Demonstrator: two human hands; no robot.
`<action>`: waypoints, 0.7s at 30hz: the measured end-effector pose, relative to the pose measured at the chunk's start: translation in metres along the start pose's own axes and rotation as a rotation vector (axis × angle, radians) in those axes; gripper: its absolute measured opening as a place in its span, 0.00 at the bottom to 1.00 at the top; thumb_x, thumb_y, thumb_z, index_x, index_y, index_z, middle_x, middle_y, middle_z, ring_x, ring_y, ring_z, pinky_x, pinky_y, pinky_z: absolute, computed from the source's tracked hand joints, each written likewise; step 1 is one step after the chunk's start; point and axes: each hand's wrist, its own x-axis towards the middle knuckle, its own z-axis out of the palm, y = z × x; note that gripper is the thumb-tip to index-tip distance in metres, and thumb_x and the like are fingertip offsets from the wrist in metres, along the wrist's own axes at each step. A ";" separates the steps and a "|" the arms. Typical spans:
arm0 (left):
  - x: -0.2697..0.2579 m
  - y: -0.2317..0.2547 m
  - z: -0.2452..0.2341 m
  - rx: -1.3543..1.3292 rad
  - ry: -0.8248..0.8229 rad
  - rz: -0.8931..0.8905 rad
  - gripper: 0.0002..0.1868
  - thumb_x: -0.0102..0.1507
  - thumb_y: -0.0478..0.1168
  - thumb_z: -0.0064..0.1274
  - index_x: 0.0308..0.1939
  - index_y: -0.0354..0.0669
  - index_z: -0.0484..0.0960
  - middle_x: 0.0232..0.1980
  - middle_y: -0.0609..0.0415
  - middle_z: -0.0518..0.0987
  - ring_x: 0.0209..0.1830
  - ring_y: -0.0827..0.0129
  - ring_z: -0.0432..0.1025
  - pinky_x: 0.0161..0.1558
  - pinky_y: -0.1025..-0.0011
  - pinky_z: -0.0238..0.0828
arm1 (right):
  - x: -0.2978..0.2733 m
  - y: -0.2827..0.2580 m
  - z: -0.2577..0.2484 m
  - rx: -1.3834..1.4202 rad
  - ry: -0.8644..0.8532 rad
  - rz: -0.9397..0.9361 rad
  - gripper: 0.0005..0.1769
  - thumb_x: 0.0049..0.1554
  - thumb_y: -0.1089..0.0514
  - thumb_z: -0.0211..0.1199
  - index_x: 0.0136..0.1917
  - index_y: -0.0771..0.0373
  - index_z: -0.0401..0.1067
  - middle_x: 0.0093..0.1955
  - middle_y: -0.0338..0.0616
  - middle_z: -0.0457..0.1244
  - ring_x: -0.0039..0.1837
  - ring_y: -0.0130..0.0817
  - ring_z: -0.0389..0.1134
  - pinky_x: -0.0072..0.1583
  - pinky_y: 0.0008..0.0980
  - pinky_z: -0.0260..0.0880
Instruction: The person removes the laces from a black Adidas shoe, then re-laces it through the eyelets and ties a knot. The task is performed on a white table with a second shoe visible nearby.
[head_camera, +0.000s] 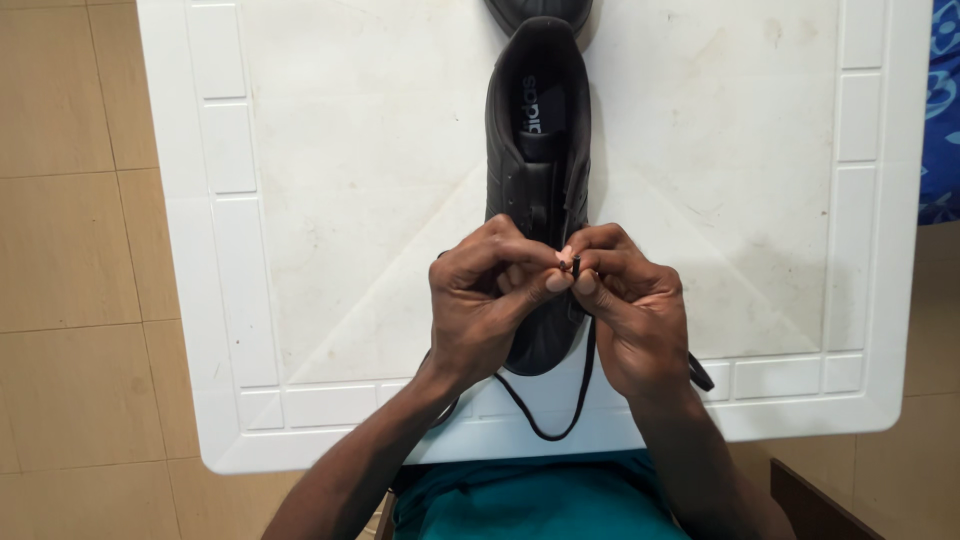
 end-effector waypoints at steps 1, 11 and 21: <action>0.001 0.000 -0.001 -0.005 0.002 0.002 0.04 0.64 0.37 0.66 0.42 0.44 0.87 0.33 0.66 0.72 0.26 0.86 0.60 0.30 0.84 0.58 | 0.001 0.001 0.000 0.006 0.003 -0.002 0.06 0.63 0.65 0.65 0.54 0.63 0.79 0.58 0.43 0.63 0.59 0.27 0.65 0.57 0.22 0.70; 0.002 0.002 -0.007 0.174 -0.001 0.013 0.07 0.61 0.39 0.68 0.43 0.47 0.89 0.30 0.65 0.74 0.27 0.85 0.62 0.27 0.84 0.56 | 0.002 0.006 0.000 -0.024 0.019 -0.027 0.06 0.61 0.65 0.66 0.53 0.64 0.79 0.57 0.44 0.63 0.57 0.27 0.67 0.54 0.23 0.73; 0.000 0.021 0.000 0.288 -0.021 -0.055 0.08 0.68 0.41 0.58 0.44 0.41 0.84 0.39 0.61 0.69 0.31 0.82 0.62 0.30 0.81 0.61 | 0.005 -0.004 0.006 -0.303 -0.002 -0.079 0.06 0.60 0.64 0.70 0.52 0.65 0.79 0.59 0.48 0.65 0.64 0.35 0.67 0.65 0.33 0.72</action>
